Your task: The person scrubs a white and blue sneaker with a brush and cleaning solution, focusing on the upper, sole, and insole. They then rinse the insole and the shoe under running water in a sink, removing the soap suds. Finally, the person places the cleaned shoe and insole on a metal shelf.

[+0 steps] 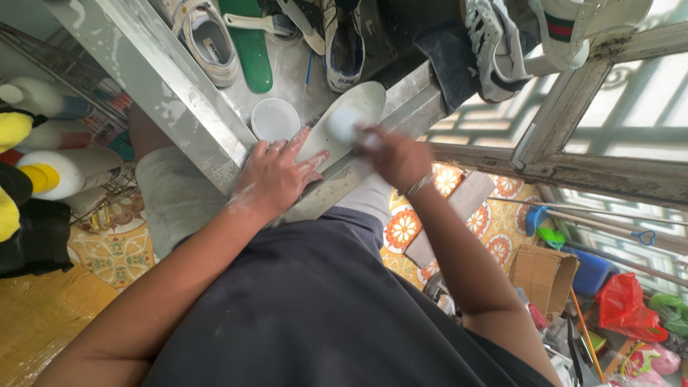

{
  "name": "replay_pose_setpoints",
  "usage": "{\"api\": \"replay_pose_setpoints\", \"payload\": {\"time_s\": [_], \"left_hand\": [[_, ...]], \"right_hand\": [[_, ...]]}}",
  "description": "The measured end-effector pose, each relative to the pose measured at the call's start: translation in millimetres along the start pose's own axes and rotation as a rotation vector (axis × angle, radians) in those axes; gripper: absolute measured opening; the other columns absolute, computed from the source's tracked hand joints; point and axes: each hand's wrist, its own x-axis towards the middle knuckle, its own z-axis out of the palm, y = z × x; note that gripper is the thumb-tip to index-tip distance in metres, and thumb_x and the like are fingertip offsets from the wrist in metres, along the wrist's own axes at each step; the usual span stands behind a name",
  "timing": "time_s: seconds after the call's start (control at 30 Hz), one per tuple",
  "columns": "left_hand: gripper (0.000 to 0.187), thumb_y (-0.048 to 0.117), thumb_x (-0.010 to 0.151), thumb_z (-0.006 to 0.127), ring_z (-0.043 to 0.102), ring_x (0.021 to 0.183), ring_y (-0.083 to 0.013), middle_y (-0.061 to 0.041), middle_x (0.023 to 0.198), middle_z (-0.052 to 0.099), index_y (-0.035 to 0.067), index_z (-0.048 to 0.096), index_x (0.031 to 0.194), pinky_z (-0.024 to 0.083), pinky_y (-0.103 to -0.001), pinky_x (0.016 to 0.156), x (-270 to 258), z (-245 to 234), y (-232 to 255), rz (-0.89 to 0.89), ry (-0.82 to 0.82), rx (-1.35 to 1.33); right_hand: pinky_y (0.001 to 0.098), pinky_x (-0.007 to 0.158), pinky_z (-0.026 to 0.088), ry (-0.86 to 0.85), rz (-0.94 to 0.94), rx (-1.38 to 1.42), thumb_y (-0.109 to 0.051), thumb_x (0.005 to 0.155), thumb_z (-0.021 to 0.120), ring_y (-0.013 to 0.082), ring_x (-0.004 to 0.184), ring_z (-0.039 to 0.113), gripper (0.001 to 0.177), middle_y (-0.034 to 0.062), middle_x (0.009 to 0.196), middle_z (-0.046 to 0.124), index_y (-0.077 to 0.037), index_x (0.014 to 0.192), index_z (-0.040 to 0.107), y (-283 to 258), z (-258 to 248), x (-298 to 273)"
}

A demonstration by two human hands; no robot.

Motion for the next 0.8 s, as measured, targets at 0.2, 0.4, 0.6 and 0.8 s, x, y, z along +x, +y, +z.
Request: {"api": "replay_pose_setpoints", "payload": {"time_s": [0.2, 0.4, 0.6, 0.8], "left_hand": [[0.030, 0.035, 0.093, 0.067, 0.066, 0.100, -0.0257, -0.013, 0.151, 0.055, 0.031, 0.078, 0.121, 0.046, -0.039, 0.090, -3, -5, -6, -0.002, -0.037, -0.044], [0.024, 0.035, 0.088, 0.074, 0.068, 0.105, -0.0238, -0.013, 0.148, 0.058, 0.028, 0.082, 0.110, 0.046, -0.040, 0.092, -3, -4, -8, -0.030, 0.010, -0.164], [0.016, 0.033, 0.082, 0.077, 0.070, 0.103, -0.0252, -0.014, 0.136, 0.064, 0.024, 0.080, 0.094, 0.046, -0.043, 0.098, -4, -3, -10, -0.058, 0.035, -0.182], [0.056, 0.030, 0.086, 0.078, 0.068, 0.091, -0.0314, -0.007, 0.105, 0.074, 0.005, 0.055, 0.130, 0.046, -0.044, 0.092, 1, -10, -8, -0.278, -0.111, -0.330]], "right_hand": [[0.0435, 0.053, 0.052, -0.054, 0.009, -0.076, -0.036, 0.091, 0.077, 0.0317, 0.067, 0.072, 0.030, 0.0091, 0.078, 0.075, -0.030, 0.120, 0.071, 0, 2, 2], [0.0441, 0.054, 0.053, -0.016, 0.197, -0.098, -0.040, 0.092, 0.080, 0.0332, 0.069, 0.072, 0.030, 0.0116, 0.078, 0.073, -0.028, 0.118, 0.071, 18, -5, 18], [0.0432, 0.059, 0.055, -0.082, -0.004, 0.095, -0.040, 0.093, 0.077, 0.0320, 0.069, 0.072, 0.030, 0.0097, 0.076, 0.073, -0.030, 0.120, 0.071, -20, 6, -5], [0.0433, 0.055, 0.053, -0.115, 0.006, 0.049, -0.040, 0.094, 0.075, 0.0316, 0.065, 0.072, 0.029, 0.0085, 0.074, 0.073, -0.029, 0.120, 0.072, -21, -5, 5]]}}
